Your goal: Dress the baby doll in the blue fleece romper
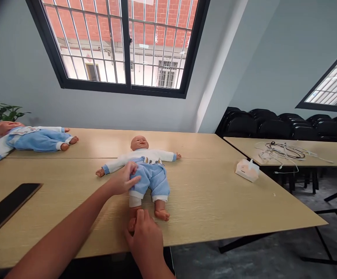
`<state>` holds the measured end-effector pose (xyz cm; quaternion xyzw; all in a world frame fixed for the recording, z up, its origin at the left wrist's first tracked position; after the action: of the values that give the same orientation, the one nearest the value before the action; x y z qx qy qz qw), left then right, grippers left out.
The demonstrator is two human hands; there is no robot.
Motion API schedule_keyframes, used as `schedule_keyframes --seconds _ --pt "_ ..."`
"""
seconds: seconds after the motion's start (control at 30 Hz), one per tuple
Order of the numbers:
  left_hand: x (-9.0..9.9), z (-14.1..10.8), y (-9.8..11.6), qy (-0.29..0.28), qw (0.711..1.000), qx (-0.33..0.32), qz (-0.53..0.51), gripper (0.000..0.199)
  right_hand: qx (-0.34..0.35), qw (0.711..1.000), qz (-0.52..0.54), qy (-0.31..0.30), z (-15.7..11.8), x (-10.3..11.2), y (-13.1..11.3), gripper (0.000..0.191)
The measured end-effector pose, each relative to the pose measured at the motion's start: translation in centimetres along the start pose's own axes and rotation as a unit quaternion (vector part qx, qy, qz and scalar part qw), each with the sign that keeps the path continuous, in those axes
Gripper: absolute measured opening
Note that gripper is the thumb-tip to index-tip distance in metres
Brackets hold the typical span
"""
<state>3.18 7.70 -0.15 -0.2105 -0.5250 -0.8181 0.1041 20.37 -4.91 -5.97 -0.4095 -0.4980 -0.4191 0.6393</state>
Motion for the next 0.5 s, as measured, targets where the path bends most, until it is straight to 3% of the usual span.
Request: schedule_keyframes --seconds 0.13,0.2,0.33,0.43,0.5 --pt "-4.4 -1.3 5.4 -0.127 0.981 -0.124 0.08 0.021 0.02 0.999 0.028 -0.015 0.3 0.6 -0.1 0.038" --pt "-6.5 -2.3 6.7 -0.146 0.979 -0.127 0.069 0.012 0.068 0.995 0.064 0.018 -0.2 1.3 1.1 0.037" --pt "-9.8 -4.8 7.1 -0.15 0.982 -0.094 0.065 0.033 0.153 0.966 0.141 0.155 -1.6 3.2 6.2 0.018" --pt "-11.3 -6.2 7.0 -0.119 0.978 -0.087 0.144 0.035 0.073 0.944 0.213 0.242 -0.3 3.8 10.8 0.022" --pt "-12.0 -6.9 7.1 -0.106 0.97 -0.085 0.203 0.032 -0.025 0.928 0.275 0.252 2.5 3.4 12.8 0.024"
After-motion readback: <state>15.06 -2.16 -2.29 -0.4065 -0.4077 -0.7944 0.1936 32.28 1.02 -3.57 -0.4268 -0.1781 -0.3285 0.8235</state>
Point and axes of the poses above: each hand's wrist, its own z-axis towards the middle knuckle, its own x-axis out of the back of the hand, y = z × x, the point moved 3 cm from there along z, towards the middle knuckle, and after that the axes turned 14 degrees about -z, right-handed, at the moved point
